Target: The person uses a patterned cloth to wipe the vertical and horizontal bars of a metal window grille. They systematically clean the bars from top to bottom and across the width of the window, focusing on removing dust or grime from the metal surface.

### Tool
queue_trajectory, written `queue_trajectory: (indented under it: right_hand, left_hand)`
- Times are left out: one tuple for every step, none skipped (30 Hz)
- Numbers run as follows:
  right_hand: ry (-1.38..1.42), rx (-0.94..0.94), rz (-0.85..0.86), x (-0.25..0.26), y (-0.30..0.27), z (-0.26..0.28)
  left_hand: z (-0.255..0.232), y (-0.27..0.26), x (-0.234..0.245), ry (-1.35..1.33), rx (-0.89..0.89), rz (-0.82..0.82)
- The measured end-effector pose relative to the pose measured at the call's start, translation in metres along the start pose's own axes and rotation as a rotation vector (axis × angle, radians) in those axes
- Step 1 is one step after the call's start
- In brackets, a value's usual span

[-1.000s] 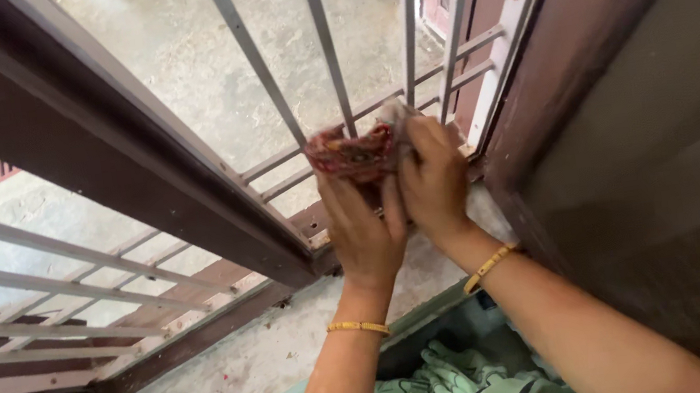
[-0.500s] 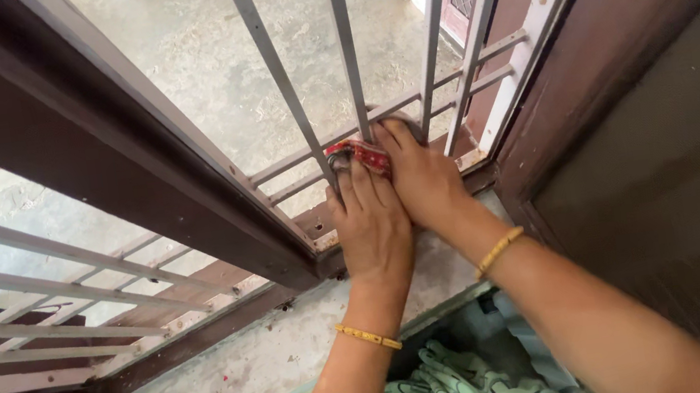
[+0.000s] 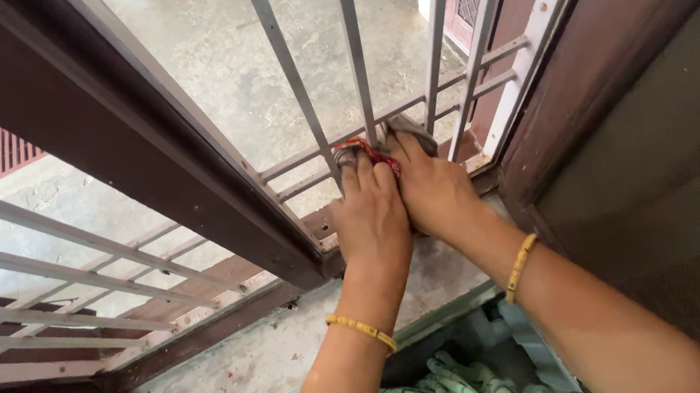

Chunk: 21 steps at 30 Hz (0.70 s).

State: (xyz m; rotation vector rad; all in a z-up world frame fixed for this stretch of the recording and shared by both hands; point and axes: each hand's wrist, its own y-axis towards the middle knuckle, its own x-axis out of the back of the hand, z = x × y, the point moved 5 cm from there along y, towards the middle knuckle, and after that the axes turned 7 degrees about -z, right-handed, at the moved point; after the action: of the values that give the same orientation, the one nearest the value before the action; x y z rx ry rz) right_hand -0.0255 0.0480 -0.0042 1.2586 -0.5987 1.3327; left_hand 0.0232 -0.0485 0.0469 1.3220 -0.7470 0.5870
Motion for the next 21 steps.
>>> queue_trajectory:
  right_hand:
    - [0.006,-0.016,0.004,-0.002,0.002,-0.002]
    - [0.012,-0.033,0.008,-0.004,0.008,-0.006]
    - [0.045,0.017,-0.012,-0.004,0.016,-0.007]
    - [0.077,0.066,-0.032,-0.003,0.025,-0.009]
    - [0.112,0.116,-0.054,-0.003,0.032,-0.01]
    - [0.102,0.089,-0.044,-0.005,0.035,-0.012]
    - [0.093,0.064,-0.035,-0.007,0.036,-0.012]
    - [0.085,0.038,-0.025,-0.007,0.035,-0.012]
    - [0.108,0.024,-0.093,-0.002,0.031,-0.01]
    - [0.132,0.011,-0.16,0.002,0.023,-0.007]
    - [0.159,-0.004,-0.228,0.006,0.013,-0.001]
    - [0.25,0.0,-0.327,0.012,0.003,0.004]
    - [0.341,0.0,-0.423,0.018,-0.011,0.008]
    - [0.432,0.0,-0.519,0.024,-0.024,0.013]
    - [0.472,-0.079,-0.497,0.024,-0.034,0.015]
    - [0.51,-0.158,-0.474,0.023,-0.044,0.018]
    - [0.55,-0.231,-0.453,0.023,-0.046,0.02]
    - [0.554,-0.095,-0.537,0.029,-0.048,0.031]
    - [0.558,0.041,-0.613,0.031,-0.053,0.044]
    - [0.559,0.178,-0.686,0.032,-0.056,0.056]
    - [0.487,0.13,-0.56,0.022,-0.048,0.062]
  left_hand:
    - [-0.003,0.0,-0.001,0.05,-0.016,-0.031]
    - [-0.003,0.003,-0.011,0.006,0.015,0.085]
    - [-0.002,0.01,-0.021,-0.037,0.048,0.199]
    - [-0.003,0.013,-0.03,-0.081,0.081,0.314]
    - [-0.002,0.015,-0.032,-0.079,0.091,0.3]
    - [-0.002,0.017,-0.033,-0.078,0.101,0.286]
    - [-0.002,0.017,-0.032,-0.076,0.112,0.272]
    - [-0.001,0.013,-0.028,-0.123,0.078,0.222]
    - [0.003,0.007,-0.022,-0.171,0.046,0.168]
    - [0.006,0.0,-0.015,-0.218,0.013,0.114]
    - [0.009,-0.008,-0.008,-0.289,0.016,0.067]
    - [0.012,-0.019,-0.001,-0.36,0.018,0.019]
    - [0.013,-0.03,0.006,-0.433,0.02,-0.024]
    - [0.013,-0.042,0.013,-0.47,0.026,-0.068]
    - [0.013,-0.053,0.019,-0.509,0.036,-0.113]
    - [0.014,-0.062,0.024,-0.547,0.046,-0.159]
    - [0.016,-0.066,0.025,-0.519,0.054,-0.185]
    - [0.02,-0.07,0.026,-0.492,0.062,-0.212]
    - [0.023,-0.073,0.026,-0.464,0.074,-0.235]
    - [0.029,-0.071,0.019,-0.384,0.107,-0.18]
    - [0.037,-0.068,0.011,-0.304,0.14,-0.12]
